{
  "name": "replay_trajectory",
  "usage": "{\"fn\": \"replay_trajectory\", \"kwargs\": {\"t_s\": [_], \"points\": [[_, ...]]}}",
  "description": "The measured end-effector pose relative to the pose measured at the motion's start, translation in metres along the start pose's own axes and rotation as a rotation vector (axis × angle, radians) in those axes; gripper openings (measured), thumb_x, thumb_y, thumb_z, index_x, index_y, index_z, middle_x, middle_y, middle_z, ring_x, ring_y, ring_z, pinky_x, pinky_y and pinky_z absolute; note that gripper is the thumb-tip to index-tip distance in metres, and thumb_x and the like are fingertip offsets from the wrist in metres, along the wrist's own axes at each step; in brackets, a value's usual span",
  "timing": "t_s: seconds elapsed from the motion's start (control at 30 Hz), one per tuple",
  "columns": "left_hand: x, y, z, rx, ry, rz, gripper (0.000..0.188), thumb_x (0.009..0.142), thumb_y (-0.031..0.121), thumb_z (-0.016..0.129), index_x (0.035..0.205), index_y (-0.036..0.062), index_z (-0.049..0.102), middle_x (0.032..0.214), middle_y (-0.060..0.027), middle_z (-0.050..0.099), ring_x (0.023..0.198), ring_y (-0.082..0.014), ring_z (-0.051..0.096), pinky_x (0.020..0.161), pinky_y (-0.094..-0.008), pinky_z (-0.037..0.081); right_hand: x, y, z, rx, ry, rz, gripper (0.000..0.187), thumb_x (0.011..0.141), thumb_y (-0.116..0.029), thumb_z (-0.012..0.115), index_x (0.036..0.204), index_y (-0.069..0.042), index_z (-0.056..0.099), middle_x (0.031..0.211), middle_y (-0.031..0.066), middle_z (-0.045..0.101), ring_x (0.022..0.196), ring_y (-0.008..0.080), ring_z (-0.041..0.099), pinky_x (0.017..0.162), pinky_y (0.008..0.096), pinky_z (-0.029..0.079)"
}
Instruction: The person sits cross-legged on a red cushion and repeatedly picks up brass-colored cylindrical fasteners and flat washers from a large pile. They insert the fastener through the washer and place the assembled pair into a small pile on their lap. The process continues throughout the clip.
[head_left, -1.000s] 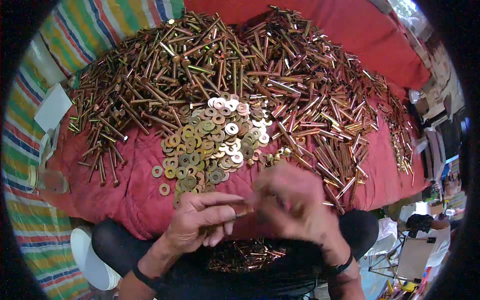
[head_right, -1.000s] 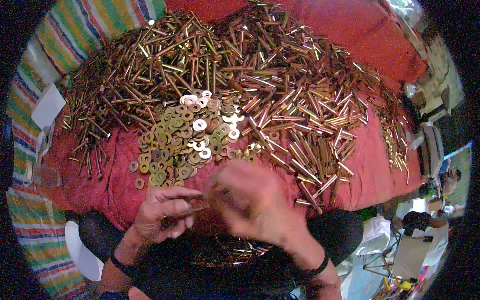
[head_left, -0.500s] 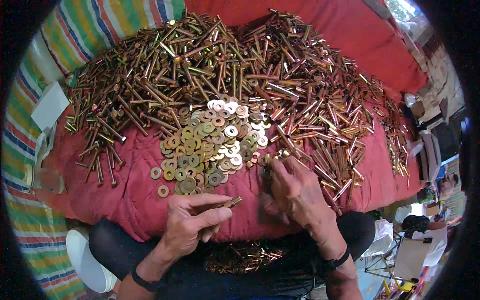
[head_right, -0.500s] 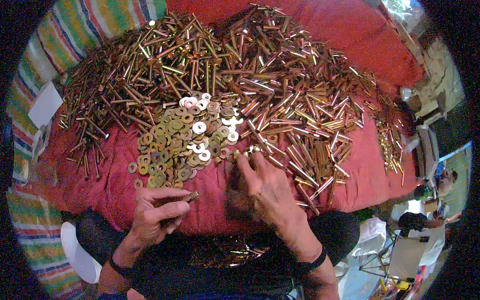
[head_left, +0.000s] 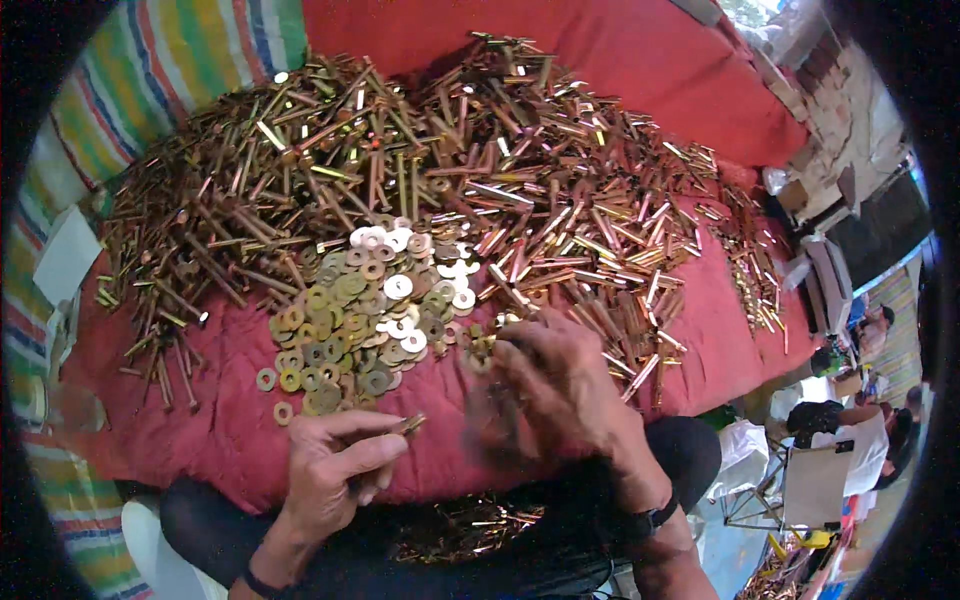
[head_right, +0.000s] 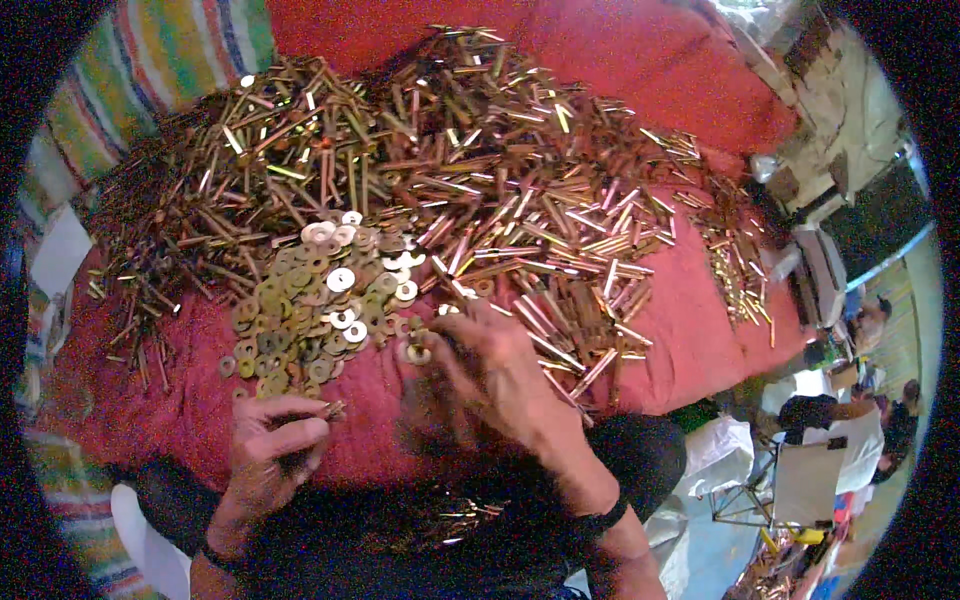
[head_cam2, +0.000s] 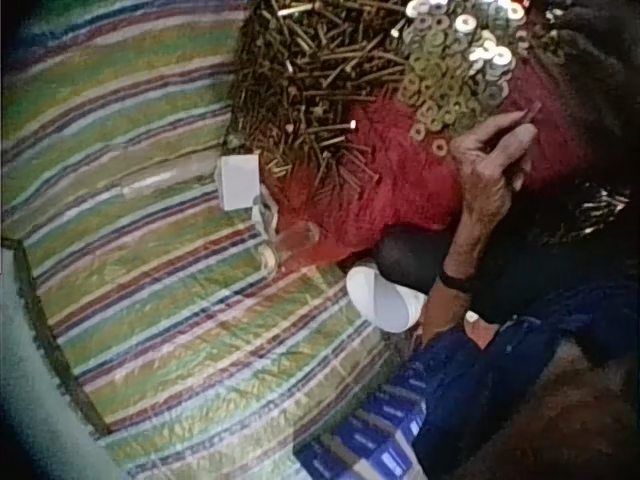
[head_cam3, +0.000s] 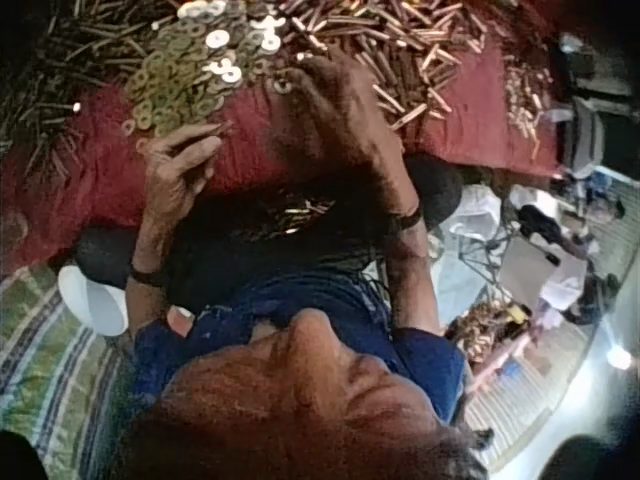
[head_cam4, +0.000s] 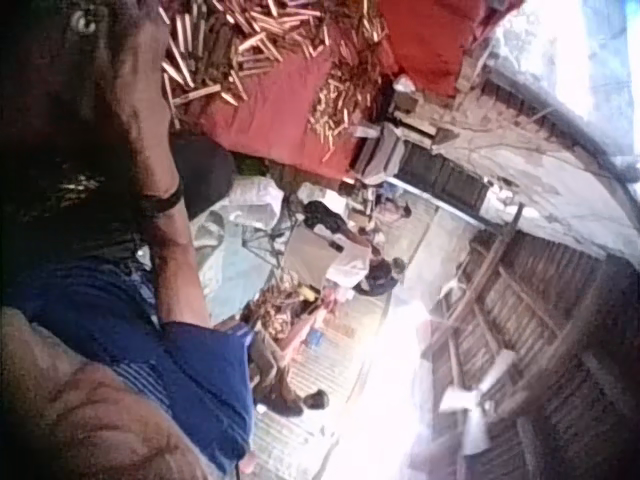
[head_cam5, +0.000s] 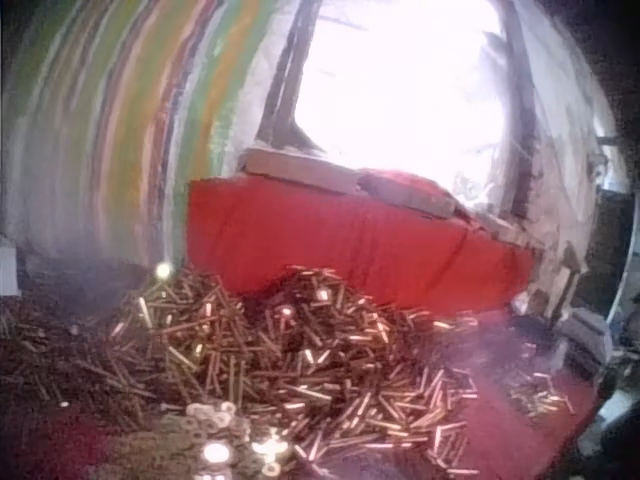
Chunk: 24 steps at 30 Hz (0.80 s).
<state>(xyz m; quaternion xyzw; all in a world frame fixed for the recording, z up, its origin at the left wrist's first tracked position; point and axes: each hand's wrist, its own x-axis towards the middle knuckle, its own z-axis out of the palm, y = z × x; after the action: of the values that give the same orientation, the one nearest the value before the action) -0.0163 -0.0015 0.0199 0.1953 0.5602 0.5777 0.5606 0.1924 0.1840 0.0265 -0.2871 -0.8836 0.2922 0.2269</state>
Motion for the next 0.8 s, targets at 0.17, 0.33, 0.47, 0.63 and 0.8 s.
{"fn": "replay_trajectory", "kwargs": {"t_s": [0.17,0.33,0.47,0.63,0.8], "points": [[0.0,0.0,-0.004,0.001,-0.125,-0.041,0.023,0.095,0.017,0.074,0.101,-0.005,0.077,0.065,-0.0026,0.064,0.049,-0.0061,0.052,0.045,-0.0216,0.034,-0.003,-0.038,-0.003,0.762,-0.166,0.496,0.019,0.097,-0.008,0.071,0.107,0.007,0.071,0.091,0.0087,0.07,0.082,0.019,0.072,0.072,0.0306,0.056],[0.003,-0.001,-0.013,-0.063,-0.244,-0.048,0.024,0.096,0.016,0.072,0.097,-0.0073,0.077,0.064,-0.0025,0.061,0.049,-0.0068,0.047,0.045,-0.0235,0.03,-0.007,-0.054,0.014,0.547,-0.134,0.035,0.02,0.086,0.002,0.078,0.105,0.007,0.074,0.092,0.0122,0.073,0.081,0.0206,0.074,0.072,0.032,0.059],[0.003,-0.002,-0.017,-0.149,-0.301,-0.183,0.023,0.096,0.014,0.072,0.095,-0.0089,0.076,0.064,-0.004,0.062,0.048,-0.0068,0.044,0.044,-0.0237,0.028,-0.012,-0.055,0.017,0.357,-0.12,-0.123,0.027,0.078,-0.001,0.084,0.105,0.0,0.078,0.099,0.0135,0.075,0.09,0.0239,0.075,0.076,0.0332,0.06],[0.004,-0.002,-0.021,-0.206,-0.36,-0.273,0.024,0.096,0.015,0.072,0.095,-0.0079,0.076,0.069,-0.0063,0.068,0.049,-0.0071,0.047,0.044,-0.0243,0.031,-0.017,-0.053,0.017,0.305,-0.128,-0.235,0.026,0.078,-0.004,0.086,0.102,-0.002,0.078,0.097,0.0106,0.074,0.091,0.0253,0.074,0.077,0.0341,0.059],[-0.003,-0.002,-0.011,0.411,-0.208,0.345,0.018,0.093,0.015,0.077,0.094,-0.0025,0.078,0.072,-0.0076,0.072,0.054,-0.0146,0.062,0.049,-0.0301,0.044,-0.016,-0.05,0.014,0.282,-0.169,-0.195,0.021,0.088,-0.009,0.081,0.106,-0.002,0.071,0.095,0.01,0.071,0.083,0.0266,0.071,0.07,0.0356,0.056]]}}
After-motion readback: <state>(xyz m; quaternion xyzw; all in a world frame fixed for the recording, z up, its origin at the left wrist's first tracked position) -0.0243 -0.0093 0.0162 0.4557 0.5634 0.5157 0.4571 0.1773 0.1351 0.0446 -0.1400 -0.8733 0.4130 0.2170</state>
